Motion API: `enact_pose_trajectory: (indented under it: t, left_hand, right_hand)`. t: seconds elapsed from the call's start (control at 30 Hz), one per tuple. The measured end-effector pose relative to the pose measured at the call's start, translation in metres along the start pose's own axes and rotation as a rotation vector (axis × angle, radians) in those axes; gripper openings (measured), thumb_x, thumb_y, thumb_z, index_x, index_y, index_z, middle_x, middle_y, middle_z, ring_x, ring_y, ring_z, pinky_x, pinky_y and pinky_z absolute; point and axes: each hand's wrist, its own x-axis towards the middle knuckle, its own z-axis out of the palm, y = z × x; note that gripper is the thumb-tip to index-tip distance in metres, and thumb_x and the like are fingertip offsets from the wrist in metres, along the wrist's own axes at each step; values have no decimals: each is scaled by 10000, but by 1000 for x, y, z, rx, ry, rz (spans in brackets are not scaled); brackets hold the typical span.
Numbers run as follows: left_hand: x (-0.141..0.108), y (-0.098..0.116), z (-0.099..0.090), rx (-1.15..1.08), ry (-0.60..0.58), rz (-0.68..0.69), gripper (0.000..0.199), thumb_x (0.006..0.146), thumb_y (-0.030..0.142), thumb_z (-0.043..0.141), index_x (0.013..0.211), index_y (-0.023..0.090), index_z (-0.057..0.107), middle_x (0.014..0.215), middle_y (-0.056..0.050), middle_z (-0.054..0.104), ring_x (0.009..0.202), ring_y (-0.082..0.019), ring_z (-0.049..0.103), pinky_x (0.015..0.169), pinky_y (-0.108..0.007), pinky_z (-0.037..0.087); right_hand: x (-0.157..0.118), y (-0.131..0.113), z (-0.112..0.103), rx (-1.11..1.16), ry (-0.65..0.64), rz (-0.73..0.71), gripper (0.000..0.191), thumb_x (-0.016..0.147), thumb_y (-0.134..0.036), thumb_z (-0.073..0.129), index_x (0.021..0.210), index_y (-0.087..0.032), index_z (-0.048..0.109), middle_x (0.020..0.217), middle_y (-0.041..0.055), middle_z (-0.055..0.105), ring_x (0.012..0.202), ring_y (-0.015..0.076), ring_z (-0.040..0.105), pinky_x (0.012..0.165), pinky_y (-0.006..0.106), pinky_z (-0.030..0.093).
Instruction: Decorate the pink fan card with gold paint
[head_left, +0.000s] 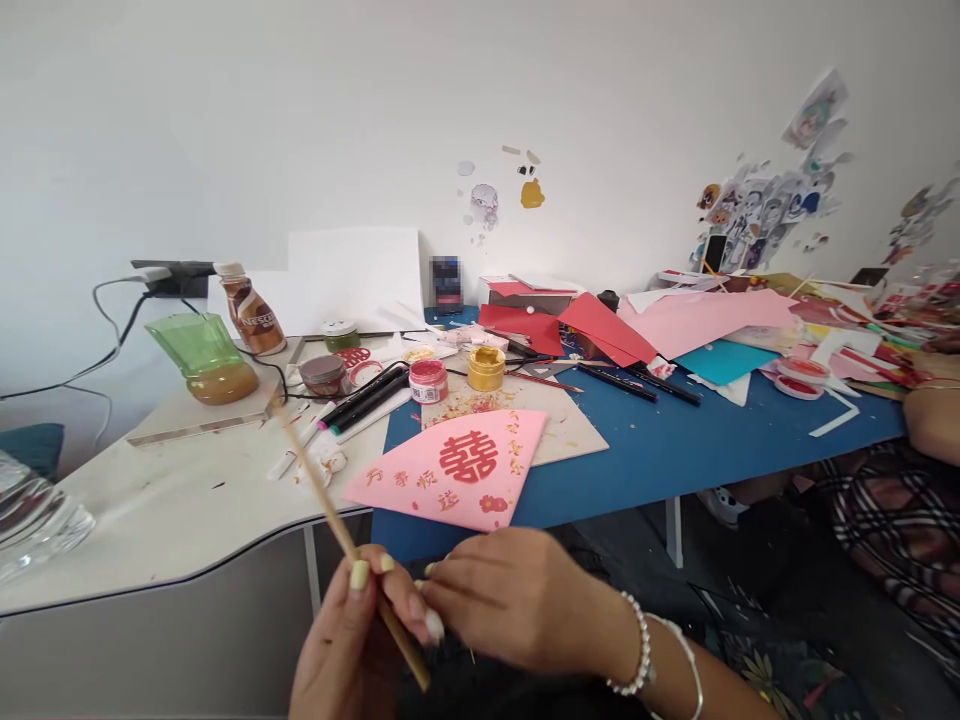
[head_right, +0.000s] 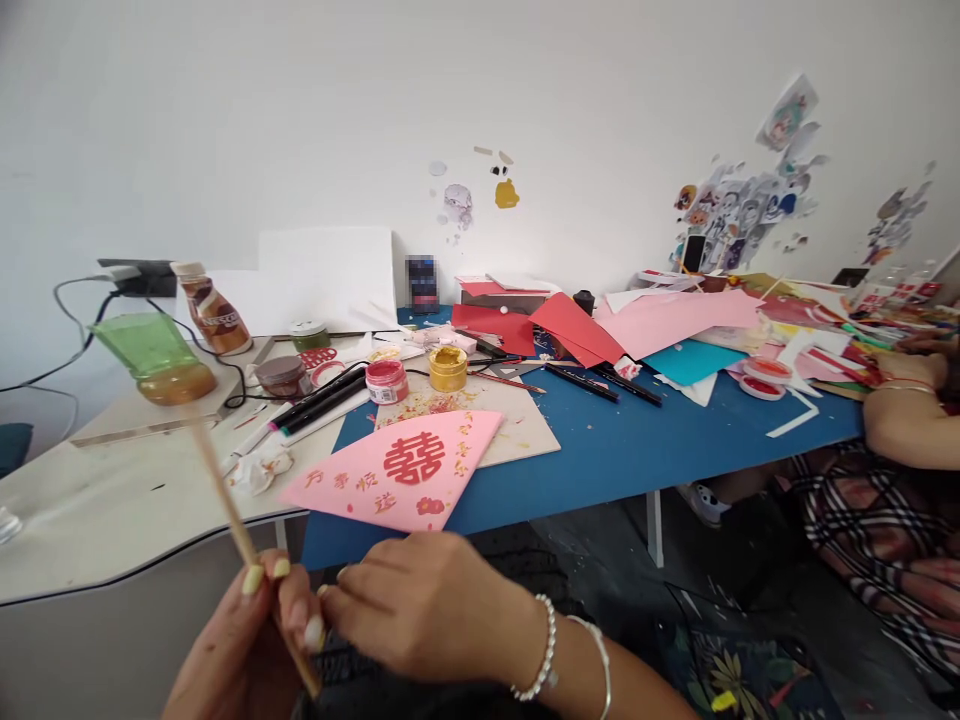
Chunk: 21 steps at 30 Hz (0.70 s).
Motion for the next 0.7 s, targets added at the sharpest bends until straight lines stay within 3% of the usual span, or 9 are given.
enact_pose_trajectory:
  t: [0.03,0.1,0.13,0.17,0.27,0.33,0.4,0.57,0.7]
  left_hand:
    - [5,0,-3,5,51,37,383,561,471,756,732,208,535,513,53,532,468,-82,509,432,-143,434]
    - [10,2,-8,24,85,85,414,522,465,778,723,202,529,493,59,514,454,-83,504,426,-146,436]
    - [11,4,-8,34,86,108,400,545,463,766,724,200,524,476,61,502,430,-81,492,407,-146,421]
    - [11,6,-8,44,78,132,372,581,455,746,725,199,518,459,62,491,404,-79,475,390,-149,407]
    - [4,9,-3,95,68,128,297,680,444,666,747,198,513,461,52,496,376,-71,430,362,-146,365]
    - [-1,9,-2,128,70,78,289,700,454,638,761,198,518,478,48,504,370,-56,392,349,-132,335]
    - [-2,7,-4,136,62,49,281,710,453,627,765,198,522,482,48,505,357,-44,360,340,-122,313]
    - [-1,6,-16,129,-44,42,299,671,447,661,751,192,528,457,42,501,319,-54,360,313,-143,306]
    - [-3,10,-11,124,40,79,274,715,446,624,765,196,525,464,48,502,341,-41,360,337,-117,305]
  right_hand:
    - [-3,13,-11,-2,56,-6,192,853,-186,452,962,-134,601,869,12,695,777,110,616,679,219,511]
    - [-9,55,-33,-213,92,276,200,867,-209,422,897,-198,619,847,11,699,789,126,630,713,236,508]
    - [-12,81,-44,-380,-3,505,240,880,-237,393,864,-219,631,848,26,695,785,140,631,717,250,503]
    - [-15,110,-52,-517,-205,757,275,894,-238,357,912,-223,631,953,43,681,883,155,622,779,270,490]
    - [-18,193,-62,-624,-501,1004,306,862,-105,350,956,-125,641,989,148,658,961,248,603,750,346,488]
    - [-20,232,-57,-639,-648,1063,262,828,-62,404,931,-74,644,991,193,644,1019,287,573,754,374,488]
    - [-22,255,-48,-639,-788,1101,200,831,-108,470,945,-64,628,1025,179,629,1059,268,550,803,388,480]
    - [-29,273,-34,-620,-1022,1122,295,848,-326,512,1059,-126,562,1106,83,584,1004,183,566,860,409,467]
    - [-29,280,-39,-588,-1102,1070,294,850,-331,507,1054,-128,567,1106,85,588,1009,185,564,864,408,461]
